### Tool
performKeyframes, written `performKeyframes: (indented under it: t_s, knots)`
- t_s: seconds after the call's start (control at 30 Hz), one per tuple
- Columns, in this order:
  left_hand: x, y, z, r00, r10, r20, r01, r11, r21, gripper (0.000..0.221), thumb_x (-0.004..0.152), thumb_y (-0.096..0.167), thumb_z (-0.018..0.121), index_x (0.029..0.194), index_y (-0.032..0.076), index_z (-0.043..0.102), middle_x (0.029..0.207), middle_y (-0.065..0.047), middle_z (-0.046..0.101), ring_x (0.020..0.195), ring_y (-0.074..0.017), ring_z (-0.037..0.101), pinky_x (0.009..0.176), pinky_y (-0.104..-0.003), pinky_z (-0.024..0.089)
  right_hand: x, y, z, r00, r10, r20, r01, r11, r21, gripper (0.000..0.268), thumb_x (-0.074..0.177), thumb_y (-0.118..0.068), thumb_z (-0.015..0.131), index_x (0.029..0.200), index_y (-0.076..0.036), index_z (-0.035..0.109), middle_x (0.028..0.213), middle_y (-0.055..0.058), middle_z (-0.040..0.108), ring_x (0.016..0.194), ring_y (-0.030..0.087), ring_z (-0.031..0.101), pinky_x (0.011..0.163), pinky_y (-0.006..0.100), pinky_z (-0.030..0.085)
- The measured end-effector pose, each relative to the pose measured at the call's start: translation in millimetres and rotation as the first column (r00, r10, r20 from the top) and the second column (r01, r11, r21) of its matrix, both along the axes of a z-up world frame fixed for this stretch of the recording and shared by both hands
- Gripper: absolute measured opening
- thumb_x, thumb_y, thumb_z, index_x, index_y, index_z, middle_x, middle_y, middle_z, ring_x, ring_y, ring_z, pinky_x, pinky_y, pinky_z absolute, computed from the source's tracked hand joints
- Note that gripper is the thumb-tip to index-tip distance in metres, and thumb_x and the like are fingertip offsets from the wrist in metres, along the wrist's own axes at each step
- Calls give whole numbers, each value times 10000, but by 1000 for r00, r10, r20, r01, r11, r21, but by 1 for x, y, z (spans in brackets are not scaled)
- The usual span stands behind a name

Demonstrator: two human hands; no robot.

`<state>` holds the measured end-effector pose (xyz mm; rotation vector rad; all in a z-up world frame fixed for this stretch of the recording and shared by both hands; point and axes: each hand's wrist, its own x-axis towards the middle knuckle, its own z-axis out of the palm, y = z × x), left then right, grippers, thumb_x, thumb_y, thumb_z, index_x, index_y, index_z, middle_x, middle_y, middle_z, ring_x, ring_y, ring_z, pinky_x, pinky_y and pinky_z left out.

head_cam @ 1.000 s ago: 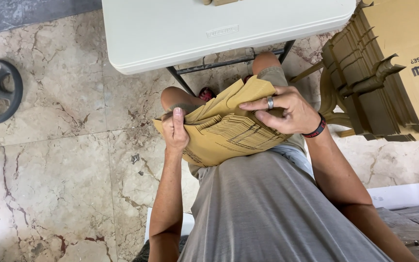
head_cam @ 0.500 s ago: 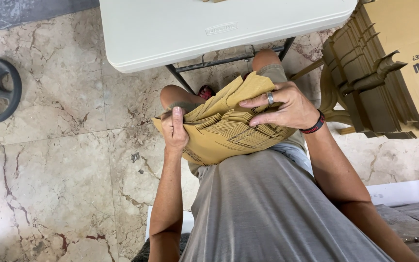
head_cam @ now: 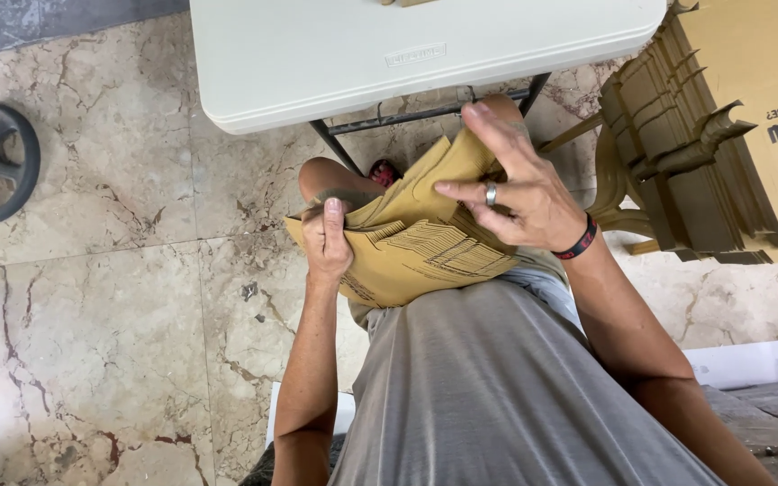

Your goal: The person is sorting, counting, and stacking flat cardboard boxes on a table.

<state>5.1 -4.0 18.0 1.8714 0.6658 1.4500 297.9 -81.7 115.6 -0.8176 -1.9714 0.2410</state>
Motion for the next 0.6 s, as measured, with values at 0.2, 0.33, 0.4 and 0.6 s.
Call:
performKeyframes:
  t_s: [0.2,0.33,0.4,0.6]
  knots:
    - [6,-13,34,999,-23,-33,19,994,-109,548,1123,243,364,587,143,300,544,26,330,440,-139,309,454,-338,198,4,-4,7,998,31,57,-20,982,-186,686,867,-613,692,1375,-154,670,1715,200,125,1630,443,142,1363,707,158]
    - [4,-9,18,1000,-10,-12,9,995,-100,573,1120,274,384,561,162,319,516,30,344,423,-140,301,455,-345,201,4,1,10,998,52,39,-44,982,-182,680,810,-489,863,1364,-141,679,1711,204,139,1632,431,162,1380,664,167]
    - [4,-10,18,1000,-11,-5,11,997,-82,564,1122,245,381,569,146,330,520,27,347,425,-140,294,453,-343,203,4,1,10,998,63,24,-57,979,-197,645,813,-424,882,1356,-140,680,1709,213,141,1631,428,173,1387,637,173]
    - [5,-10,23,1000,-1,-21,-1,996,-84,585,1121,258,382,552,126,365,520,14,386,424,-151,338,453,-345,233,6,1,6,998,54,8,-51,969,-240,601,806,-358,899,1332,-151,696,1711,205,167,1628,406,210,1369,593,224]
